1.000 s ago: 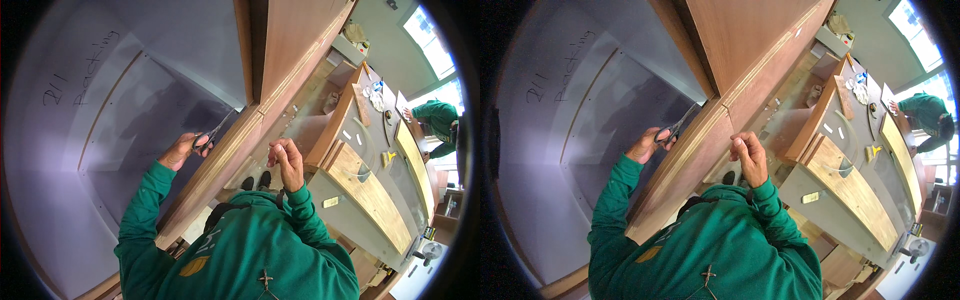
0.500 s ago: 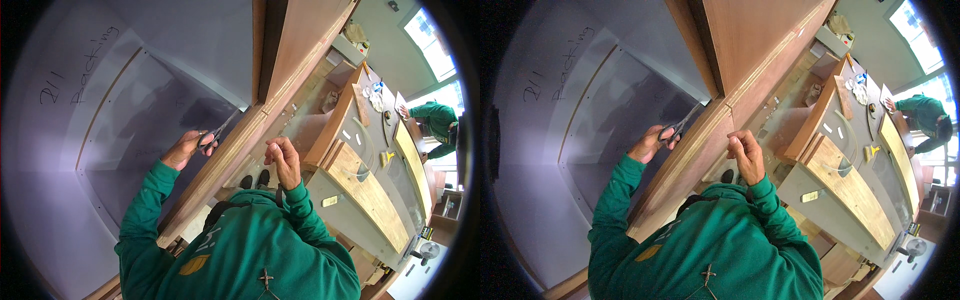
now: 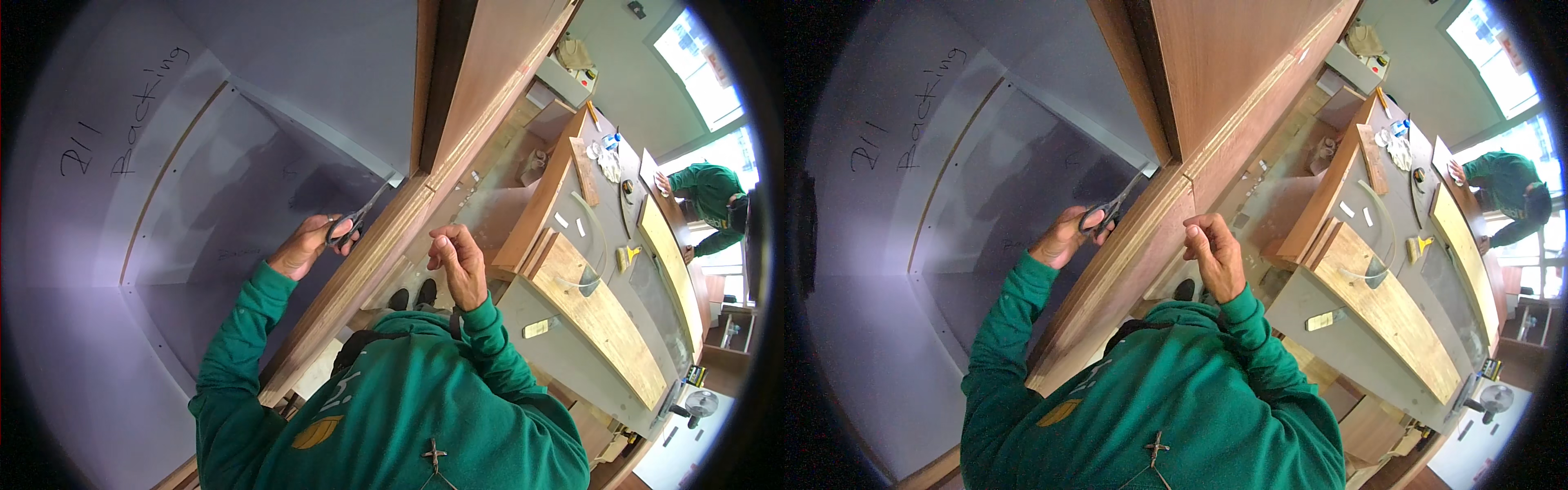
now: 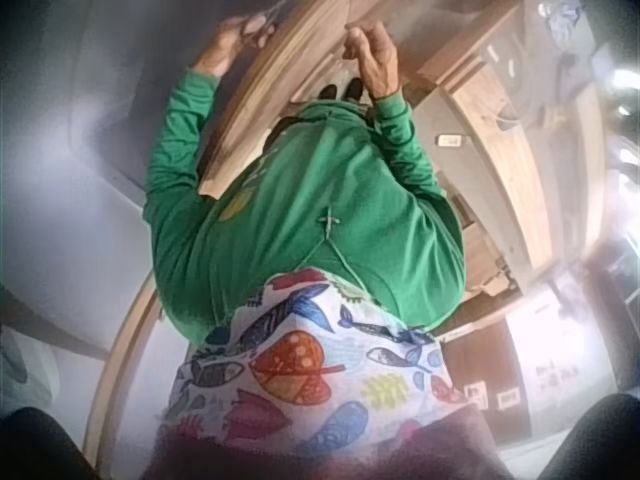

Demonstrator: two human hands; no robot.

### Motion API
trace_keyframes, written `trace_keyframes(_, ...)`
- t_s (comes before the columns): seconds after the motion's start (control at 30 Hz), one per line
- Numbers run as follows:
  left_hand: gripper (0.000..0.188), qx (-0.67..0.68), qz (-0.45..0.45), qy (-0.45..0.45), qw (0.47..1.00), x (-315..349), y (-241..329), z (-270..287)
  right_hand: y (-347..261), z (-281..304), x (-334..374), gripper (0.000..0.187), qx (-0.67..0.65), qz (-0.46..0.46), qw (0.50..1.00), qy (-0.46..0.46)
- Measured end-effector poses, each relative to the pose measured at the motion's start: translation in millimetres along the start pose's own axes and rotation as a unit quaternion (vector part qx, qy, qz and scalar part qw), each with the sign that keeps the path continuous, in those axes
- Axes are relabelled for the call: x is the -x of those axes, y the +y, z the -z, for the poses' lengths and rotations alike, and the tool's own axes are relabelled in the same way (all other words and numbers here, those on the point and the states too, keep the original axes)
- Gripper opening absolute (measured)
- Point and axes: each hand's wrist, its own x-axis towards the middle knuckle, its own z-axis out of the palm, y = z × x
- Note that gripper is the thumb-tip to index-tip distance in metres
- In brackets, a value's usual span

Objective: The person applies a long strip of edging material to the interior seams of a wooden cabinet box, pressing it into place by hand and trimming it with scissors and a small scraper tool.

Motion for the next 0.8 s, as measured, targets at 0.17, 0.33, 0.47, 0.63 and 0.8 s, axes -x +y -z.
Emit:
trace_keyframes(0.17, 0.045, 0.024, -0.01, 0.001, 1.0, -2.3, 1.2, -5.0, -2.4, -2.3, -0.6, 0.023, 0.013, 0.003, 1.0, 0.006)
trace_keyframes(0.33, 0.046, 0.023, -0.005, 0.009, 1.0, -0.9, 3.9, -6.2, -0.2, -2.3, -0.8, 0.024, 0.026, 0.001, 1.0, 0.007)
trace_keyframes(0.47, 0.045, -0.008, -0.019, -0.008, 1.0, -2.9, 2.8, -3.2, 0.1, -5.8, -1.2, 0.025, 0.029, 0.002, 1.0, 0.005)
trace_keyframes(0.63, 0.041, -0.036, -0.022, -0.005, 0.999, -3.3, 6.1, -1.5, -2.8, -11.6, -0.2, 0.027, 0.051, -0.004, 0.999, -0.008)
trace_keyframes(0.8, 0.038, -0.066, -0.026, -0.006, 0.997, -4.6, 10.4, 0.6, -3.5, -20.9, -0.8, 0.027, 0.081, 0.019, 0.996, -0.016)
